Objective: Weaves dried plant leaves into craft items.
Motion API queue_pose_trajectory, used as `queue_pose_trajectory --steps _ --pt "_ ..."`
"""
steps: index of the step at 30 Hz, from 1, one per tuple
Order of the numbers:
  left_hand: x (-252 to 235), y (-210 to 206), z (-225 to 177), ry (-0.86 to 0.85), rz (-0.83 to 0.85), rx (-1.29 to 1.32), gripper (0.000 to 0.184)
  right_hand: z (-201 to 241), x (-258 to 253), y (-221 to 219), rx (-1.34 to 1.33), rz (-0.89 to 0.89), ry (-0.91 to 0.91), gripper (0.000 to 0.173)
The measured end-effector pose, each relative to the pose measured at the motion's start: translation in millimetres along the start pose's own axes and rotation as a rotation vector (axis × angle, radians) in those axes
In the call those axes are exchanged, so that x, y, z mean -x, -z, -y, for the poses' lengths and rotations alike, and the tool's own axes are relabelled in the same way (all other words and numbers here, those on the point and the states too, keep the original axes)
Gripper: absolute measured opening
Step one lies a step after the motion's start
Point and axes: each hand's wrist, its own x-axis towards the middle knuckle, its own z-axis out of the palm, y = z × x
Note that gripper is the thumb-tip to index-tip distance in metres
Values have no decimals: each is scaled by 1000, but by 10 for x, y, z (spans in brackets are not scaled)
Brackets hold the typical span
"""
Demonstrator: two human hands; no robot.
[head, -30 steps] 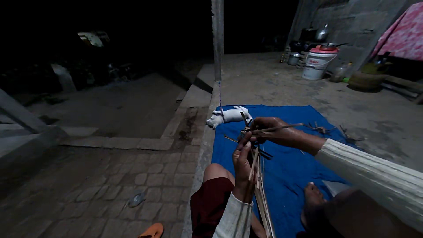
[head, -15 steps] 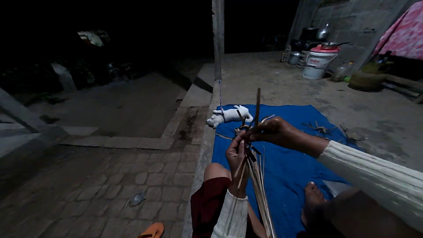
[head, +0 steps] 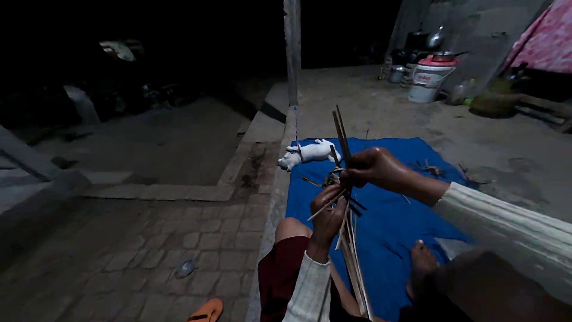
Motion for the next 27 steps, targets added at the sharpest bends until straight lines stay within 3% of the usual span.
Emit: queue_pose_trajectory --steps 2,6,10,13,19,27 --pt "-5 20 26 18 52 24 26 24 -14 44 -152 7 -126 11" --pt "4 3 60 91 97 36 26 -24 -20 66 -296 12 -204 11" --pt "-5 -84 -74 297 -108 254 8 -59 -21 47 -391 83 -267 15" --pt "-35 -47 -132 420 -183 328 9 -63 -5 87 -441 213 -278 13" --pt "-37 -41 -164 488 -166 398 10 -131 6 86 -372 210 -246 5" --pt "26 -187 -143 457 -296 464 10 -167 -19 26 -205 230 -139 4"
